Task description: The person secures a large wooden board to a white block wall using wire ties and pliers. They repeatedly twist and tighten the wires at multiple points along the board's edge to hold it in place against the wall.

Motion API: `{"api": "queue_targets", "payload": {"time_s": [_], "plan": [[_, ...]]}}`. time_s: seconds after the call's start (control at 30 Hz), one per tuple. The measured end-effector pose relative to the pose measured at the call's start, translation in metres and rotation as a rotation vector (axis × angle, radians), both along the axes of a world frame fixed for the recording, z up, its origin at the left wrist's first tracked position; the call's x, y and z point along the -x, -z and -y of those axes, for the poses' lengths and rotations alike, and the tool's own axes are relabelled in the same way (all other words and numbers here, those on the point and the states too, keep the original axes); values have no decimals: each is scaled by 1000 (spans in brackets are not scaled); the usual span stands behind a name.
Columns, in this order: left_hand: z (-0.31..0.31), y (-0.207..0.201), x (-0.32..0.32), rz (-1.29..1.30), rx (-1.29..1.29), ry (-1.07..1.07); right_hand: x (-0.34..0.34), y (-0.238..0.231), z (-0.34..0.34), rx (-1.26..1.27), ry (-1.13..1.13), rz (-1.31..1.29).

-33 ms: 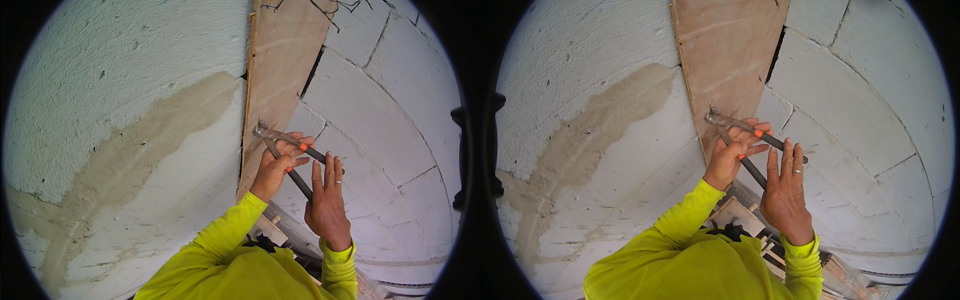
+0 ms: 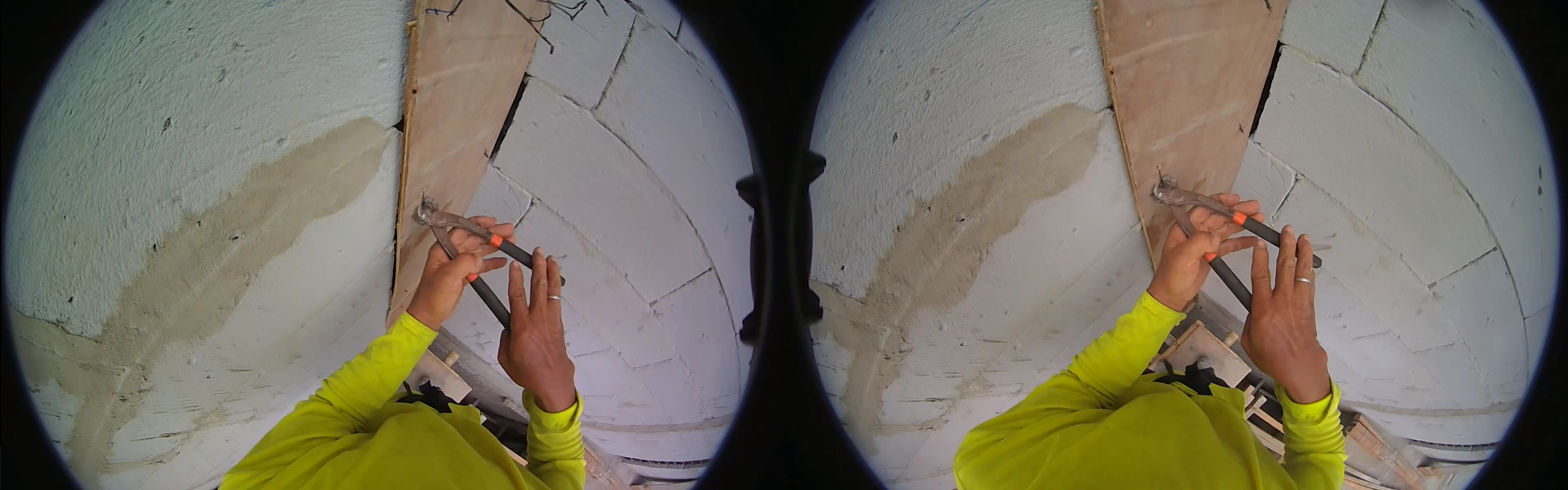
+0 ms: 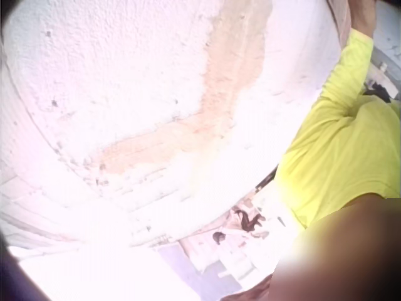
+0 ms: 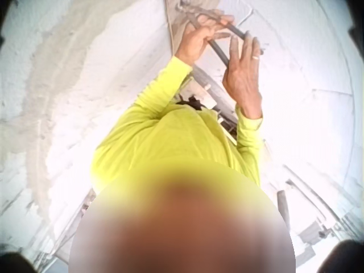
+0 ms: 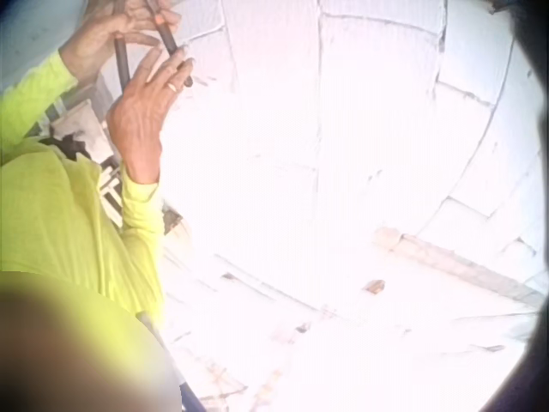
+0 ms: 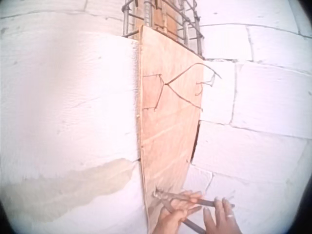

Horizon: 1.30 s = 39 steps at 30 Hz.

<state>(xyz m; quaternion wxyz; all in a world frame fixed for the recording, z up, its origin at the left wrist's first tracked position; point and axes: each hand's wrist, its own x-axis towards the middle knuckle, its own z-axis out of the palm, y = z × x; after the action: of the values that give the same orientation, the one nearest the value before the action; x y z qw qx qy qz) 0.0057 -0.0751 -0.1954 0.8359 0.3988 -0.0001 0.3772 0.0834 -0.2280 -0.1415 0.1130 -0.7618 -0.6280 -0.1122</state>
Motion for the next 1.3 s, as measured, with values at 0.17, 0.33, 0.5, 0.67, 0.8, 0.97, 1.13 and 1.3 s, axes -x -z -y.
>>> {"api": "queue_targets", "payload": {"time_s": [0.17,0.33,0.5,0.67,0.8,0.97,1.13,1.3], "plan": [[-9,4,3,24,-55,44,9,4,-2,-47,73,164],[-15,10,2,-36,-97,43,-7,4,-6,-15,-38,74],[-46,23,16,-148,-340,56,-14,26,-13,9,-85,-62],[-70,37,22,-78,-594,51,-5,59,-24,-90,-87,-176],[-71,44,26,-106,-633,72,-10,23,-9,10,-144,-277],[-78,49,26,-145,-807,-138,-25,-16,-16,343,-147,-476],[-75,49,13,-163,-740,-155,-20,40,-28,118,-288,-695],[-68,44,13,-108,-665,-122,-20,56,-27,159,-198,-787]]}}
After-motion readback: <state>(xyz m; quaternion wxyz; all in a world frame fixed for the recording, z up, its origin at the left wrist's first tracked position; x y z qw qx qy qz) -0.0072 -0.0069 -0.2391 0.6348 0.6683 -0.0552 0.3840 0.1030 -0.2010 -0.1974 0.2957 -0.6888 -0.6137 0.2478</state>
